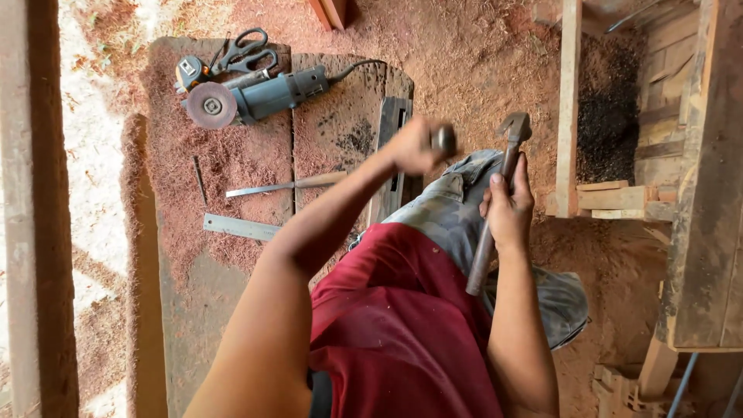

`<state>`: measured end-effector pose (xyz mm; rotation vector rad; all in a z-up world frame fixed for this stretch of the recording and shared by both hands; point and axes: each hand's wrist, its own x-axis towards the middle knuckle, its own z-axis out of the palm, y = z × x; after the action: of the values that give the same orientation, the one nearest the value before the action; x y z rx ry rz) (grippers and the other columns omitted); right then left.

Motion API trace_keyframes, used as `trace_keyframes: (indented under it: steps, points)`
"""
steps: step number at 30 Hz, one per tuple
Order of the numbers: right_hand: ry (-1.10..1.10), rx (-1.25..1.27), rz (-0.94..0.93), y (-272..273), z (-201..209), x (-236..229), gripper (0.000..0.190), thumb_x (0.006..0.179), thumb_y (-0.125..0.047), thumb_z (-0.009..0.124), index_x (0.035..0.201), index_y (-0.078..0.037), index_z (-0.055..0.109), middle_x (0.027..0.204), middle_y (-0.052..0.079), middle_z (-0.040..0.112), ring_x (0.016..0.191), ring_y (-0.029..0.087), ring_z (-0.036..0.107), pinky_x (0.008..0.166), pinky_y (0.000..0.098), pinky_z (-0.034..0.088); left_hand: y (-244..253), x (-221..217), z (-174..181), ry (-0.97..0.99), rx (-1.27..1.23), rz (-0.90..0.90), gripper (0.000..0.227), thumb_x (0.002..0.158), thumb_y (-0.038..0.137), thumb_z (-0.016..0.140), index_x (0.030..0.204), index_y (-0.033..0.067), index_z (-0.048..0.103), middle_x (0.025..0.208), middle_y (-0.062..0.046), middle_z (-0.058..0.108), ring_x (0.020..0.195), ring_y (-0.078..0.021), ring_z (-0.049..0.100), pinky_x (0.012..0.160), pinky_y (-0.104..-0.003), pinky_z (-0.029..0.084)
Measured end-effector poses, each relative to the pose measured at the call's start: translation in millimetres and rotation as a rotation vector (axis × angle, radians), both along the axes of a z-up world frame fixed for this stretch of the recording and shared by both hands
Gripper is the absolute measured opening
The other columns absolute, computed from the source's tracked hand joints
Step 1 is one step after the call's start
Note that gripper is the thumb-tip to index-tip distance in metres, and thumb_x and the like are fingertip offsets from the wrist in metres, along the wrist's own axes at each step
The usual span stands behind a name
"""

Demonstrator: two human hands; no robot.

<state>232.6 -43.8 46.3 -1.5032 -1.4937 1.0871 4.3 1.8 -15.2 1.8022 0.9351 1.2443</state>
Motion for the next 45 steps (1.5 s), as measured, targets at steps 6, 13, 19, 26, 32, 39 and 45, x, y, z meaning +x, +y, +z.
trace_keyframes:
  steps: [6, 13, 19, 26, 32, 39, 45]
  points:
    - [-0.027, -0.205, 0.035, -0.7, 34.1, -9.7, 0.062, 0.107, -0.015, 0.053, 0.164, -0.023, 0.030, 0.074, -0.002, 0.055, 0.055, 0.008, 0.051, 0.045, 0.0229, 0.045, 30.7, -26.2, 61.5, -0.163, -0.082, 0.135, 0.023, 0.086, 0.017, 0.080, 0.080, 0.0111, 0.059, 0.067, 0.001, 0.059, 0.055, -0.0142, 0.059, 0.050, -0.027, 0.050]
    - [-0.028, -0.197, 0.033, -1.1, 30.0, -6.1, 0.062, 0.107, -0.015, 0.054, 0.164, -0.021, 0.030, 0.075, -0.002, 0.055, 0.055, 0.008, 0.051, 0.044, 0.0223, 0.045, 37.4, -28.2, 34.9, -0.170, -0.170, 0.131, 0.020, 0.083, 0.012, 0.079, 0.076, 0.0114, 0.060, 0.065, 0.003, 0.058, 0.053, -0.0121, 0.054, 0.048, -0.025, 0.045]
    - [-0.019, -0.172, 0.026, -1.4, 30.5, -8.3, 0.063, 0.107, -0.013, 0.053, 0.164, -0.017, 0.029, 0.074, -0.001, 0.055, 0.053, 0.008, 0.050, 0.043, 0.0223, 0.044, 44.5, -29.4, 29.2, -0.134, -0.166, 0.134, 0.020, 0.083, 0.012, 0.077, 0.076, 0.0125, 0.058, 0.064, 0.003, 0.058, 0.051, -0.0130, 0.055, 0.046, -0.026, 0.046]
    - [-0.038, 0.279, 0.203, -12.5, 82.0, -8.4, 0.063, 0.115, -0.002, 0.052, 0.168, -0.018, 0.022, 0.092, 0.007, 0.064, 0.059, 0.011, 0.053, 0.045, 0.0231, 0.050, 35.1, -28.8, 30.4, -0.067, 0.037, 0.118, 0.017, 0.079, 0.011, 0.074, 0.075, 0.0092, 0.058, 0.065, -0.002, 0.060, 0.050, -0.0186, 0.058, 0.045, -0.031, 0.047]
    - [-0.089, 0.728, 0.182, -8.2, 92.4, -61.6, 0.058, 0.108, -0.017, 0.058, 0.158, -0.001, 0.034, 0.076, 0.017, 0.060, 0.042, 0.024, 0.054, 0.042, 0.0346, 0.052, 36.7, -20.5, 8.3, -0.218, 0.005, 0.132, 0.015, 0.073, 0.013, 0.076, 0.073, 0.0110, 0.060, 0.056, -0.010, 0.051, 0.054, -0.0174, 0.055, 0.052, -0.032, 0.042]
    - [-0.427, 0.443, 0.407, -33.7, 106.1, -58.7, 0.059, 0.099, -0.023, 0.068, 0.154, -0.015, 0.048, 0.121, 0.032, 0.068, 0.094, 0.053, 0.068, 0.070, 0.0618, 0.057, 25.9, -35.4, 0.7, -0.315, -0.062, 0.027, 0.029, 0.070, 0.030, 0.081, 0.075, 0.0083, 0.063, 0.058, -0.009, 0.052, 0.062, -0.0126, 0.052, 0.052, -0.032, 0.042]
    - [-0.334, 0.961, 0.137, -28.8, 125.1, -32.4, 0.067, 0.093, 0.000, 0.069, 0.152, 0.015, 0.042, 0.102, 0.029, 0.063, 0.068, 0.035, 0.062, 0.061, 0.0396, 0.053, 27.2, -33.2, -5.3, -0.270, -0.021, 0.099, 0.016, 0.074, 0.014, 0.077, 0.072, 0.0087, 0.062, 0.057, -0.009, 0.054, 0.057, -0.0164, 0.056, 0.053, -0.033, 0.043]
